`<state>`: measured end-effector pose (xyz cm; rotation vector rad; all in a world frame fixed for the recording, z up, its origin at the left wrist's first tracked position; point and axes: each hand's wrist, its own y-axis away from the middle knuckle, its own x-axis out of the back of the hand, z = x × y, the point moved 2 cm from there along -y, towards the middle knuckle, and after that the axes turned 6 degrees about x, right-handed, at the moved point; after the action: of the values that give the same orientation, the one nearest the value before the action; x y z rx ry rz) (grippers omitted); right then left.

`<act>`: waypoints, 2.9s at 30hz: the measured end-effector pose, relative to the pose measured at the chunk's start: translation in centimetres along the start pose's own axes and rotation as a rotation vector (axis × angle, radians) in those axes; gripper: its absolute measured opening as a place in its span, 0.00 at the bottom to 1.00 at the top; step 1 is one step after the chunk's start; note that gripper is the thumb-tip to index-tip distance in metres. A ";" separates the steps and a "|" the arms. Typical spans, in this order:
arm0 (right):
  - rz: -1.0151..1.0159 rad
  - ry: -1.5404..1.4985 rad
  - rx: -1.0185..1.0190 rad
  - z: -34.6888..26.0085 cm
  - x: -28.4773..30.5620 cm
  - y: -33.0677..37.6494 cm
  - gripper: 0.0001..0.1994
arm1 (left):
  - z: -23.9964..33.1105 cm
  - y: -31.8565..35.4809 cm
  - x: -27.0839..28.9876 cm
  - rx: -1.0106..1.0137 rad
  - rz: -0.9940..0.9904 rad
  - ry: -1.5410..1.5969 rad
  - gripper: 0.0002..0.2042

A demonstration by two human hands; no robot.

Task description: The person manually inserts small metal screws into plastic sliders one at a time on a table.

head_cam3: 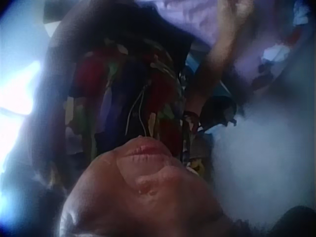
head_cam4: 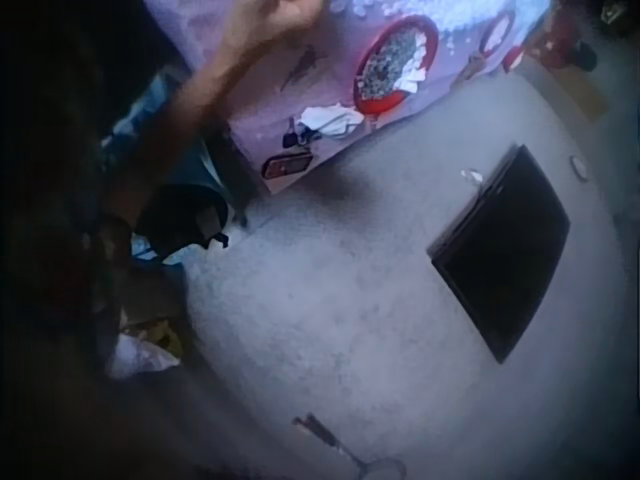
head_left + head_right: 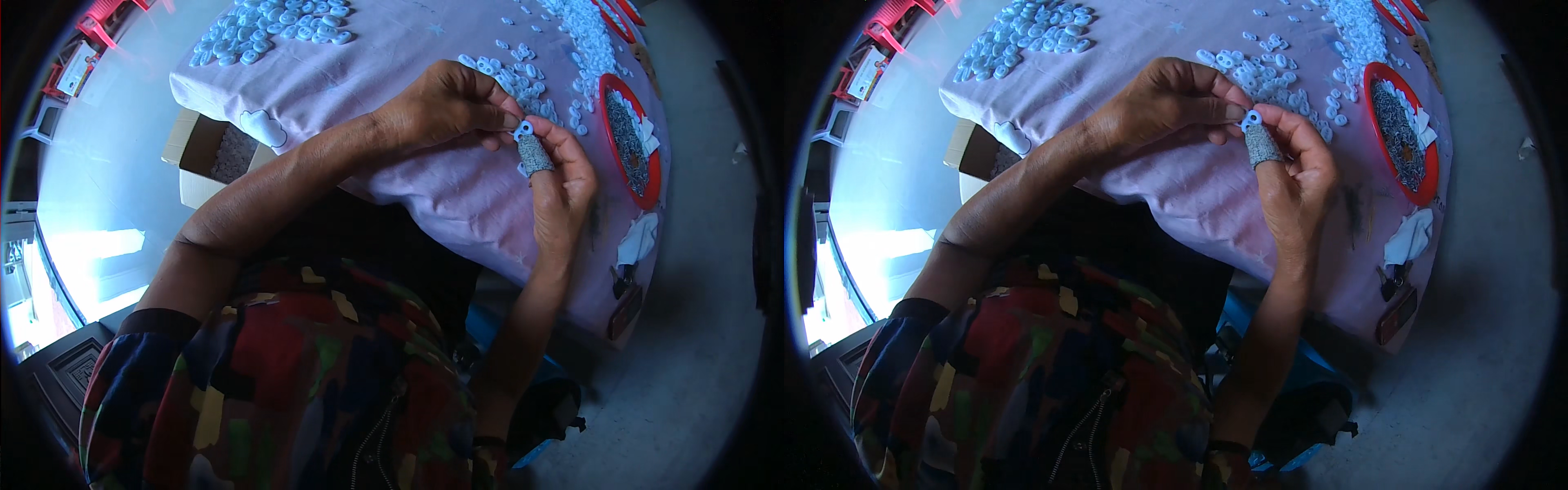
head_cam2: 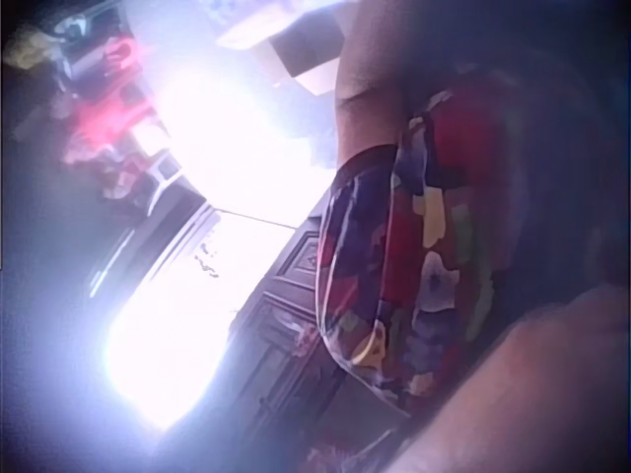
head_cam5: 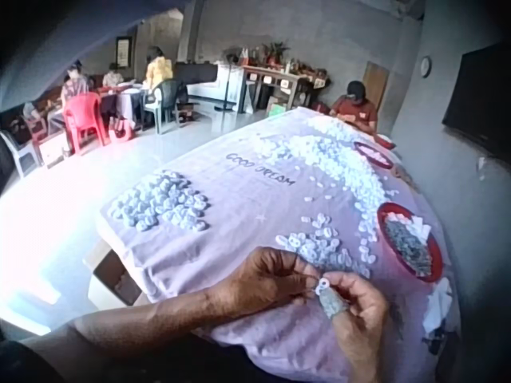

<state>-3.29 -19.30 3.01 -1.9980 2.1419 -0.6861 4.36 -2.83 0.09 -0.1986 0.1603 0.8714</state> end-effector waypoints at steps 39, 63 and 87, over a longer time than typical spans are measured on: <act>0.025 0.045 -0.005 0.2 0.0 -0.1 0.13 | 0.0 0.0 0.2 -0.034 0.069 -0.090 0.06; 0.045 0.236 0.246 1.9 -0.6 -0.2 0.18 | 0.3 -0.2 -0.1 0.196 0.102 0.125 0.07; 0.060 0.104 0.217 0.4 -0.7 0.0 0.18 | -0.2 -0.2 0.1 -0.025 0.013 0.050 0.07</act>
<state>-3.07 -18.73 2.46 -1.8172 2.0707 -0.9862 4.57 -2.97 -0.06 -0.2427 0.1976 0.8823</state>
